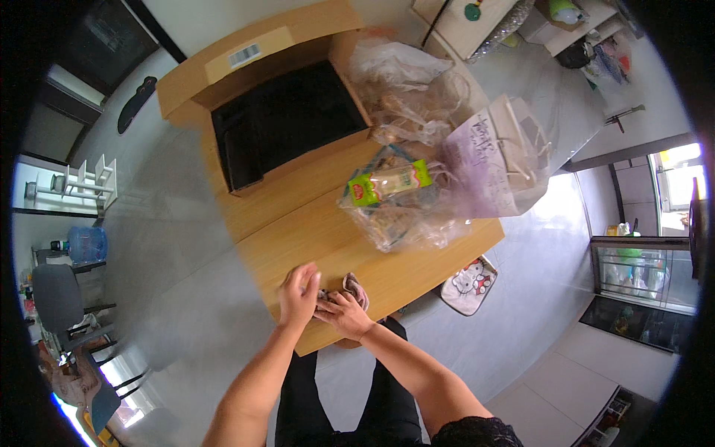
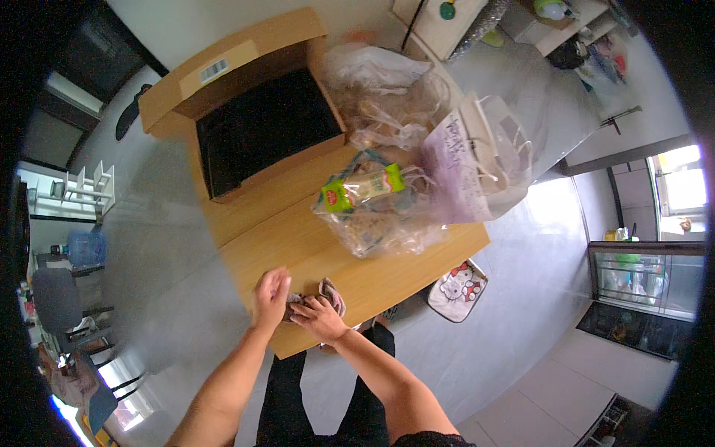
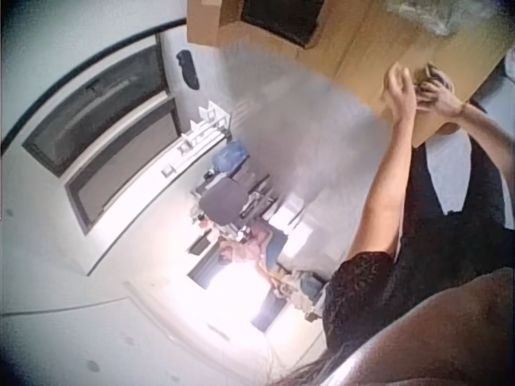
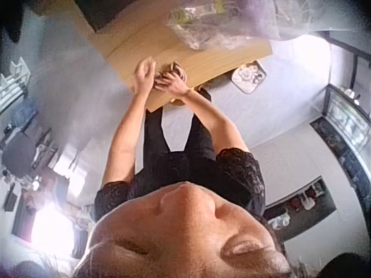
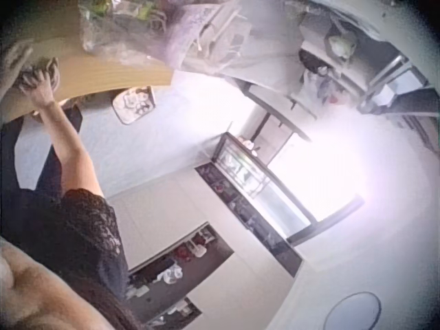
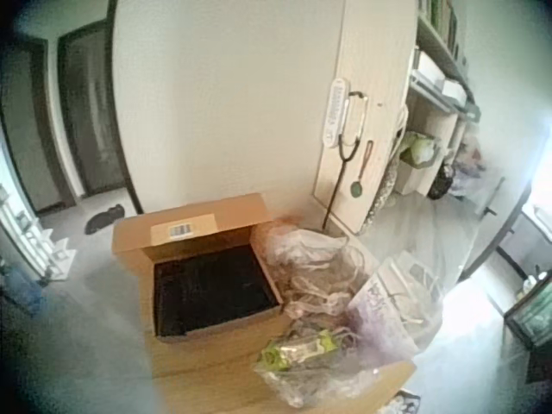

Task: The person cleans a wooden table and a nearby shelf using a cloth, then washes the cloth in the kitchen sink. They move plastic bags and other items aside to wipe the surfaces, then rinse and wring the cloth under running water.

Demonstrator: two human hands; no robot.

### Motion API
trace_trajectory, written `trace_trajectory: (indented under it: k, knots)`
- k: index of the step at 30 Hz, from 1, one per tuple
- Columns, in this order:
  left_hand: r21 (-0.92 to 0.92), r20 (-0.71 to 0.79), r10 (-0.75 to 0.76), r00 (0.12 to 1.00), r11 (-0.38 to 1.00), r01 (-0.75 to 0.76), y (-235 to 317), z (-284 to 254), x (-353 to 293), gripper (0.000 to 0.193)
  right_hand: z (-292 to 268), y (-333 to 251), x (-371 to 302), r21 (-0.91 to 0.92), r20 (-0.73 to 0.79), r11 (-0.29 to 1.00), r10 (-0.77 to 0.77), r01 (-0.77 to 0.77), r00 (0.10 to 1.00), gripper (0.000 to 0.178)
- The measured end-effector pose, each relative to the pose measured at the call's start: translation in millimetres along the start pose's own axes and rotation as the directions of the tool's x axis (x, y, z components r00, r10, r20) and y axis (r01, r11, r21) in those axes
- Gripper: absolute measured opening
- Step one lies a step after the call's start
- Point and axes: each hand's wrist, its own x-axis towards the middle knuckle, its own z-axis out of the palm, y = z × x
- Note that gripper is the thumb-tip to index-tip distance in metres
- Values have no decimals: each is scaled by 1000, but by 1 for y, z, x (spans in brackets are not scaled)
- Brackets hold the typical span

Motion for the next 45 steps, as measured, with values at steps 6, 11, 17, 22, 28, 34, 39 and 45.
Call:
trace_trajectory:
  k: [6, 11, 17, 22, 28, 34, 39, 45]
  knots:
    - [378, 158, 448, 880, 796, -473, 94, 118, 116, 46, -128, 16, 8, 54, -62, 985, 170, -167, 983, 42]
    - [674, 236, 348, 907, 614, -411, 105, 175, 164, 58, -167, 54, -21, 391, -301, 852, 475, -347, 827, 44]
    - [424, 267, -75, 961, 904, -48, 111, 164, 143, 46, -191, 87, -48, 956, -8, 145, 882, -257, 471, 58]
    - [-286, 708, 26, 706, 924, 252, 120, 161, 75, 49, -226, 69, -51, 994, 89, -51, 887, -96, 452, 68]
    - [47, 297, 187, 936, 976, -211, 150, 222, 146, 39, -222, 66, -118, 932, 156, -295, 852, 212, 500, 57]
    - [594, 328, -162, 931, 801, -70, 71, 268, 159, 40, -234, 46, -129, 943, 199, -307, 832, 132, 517, 63]
    - [147, 147, 670, 728, 713, -686, 141, 147, 85, 20, -265, 47, -145, 979, 116, -192, 816, 76, 567, 66]
    - [-5, -11, 500, 866, 866, -500, 151, 61, 10, 18, -328, 82, -60, 981, -187, 89, 661, 171, 726, 57]
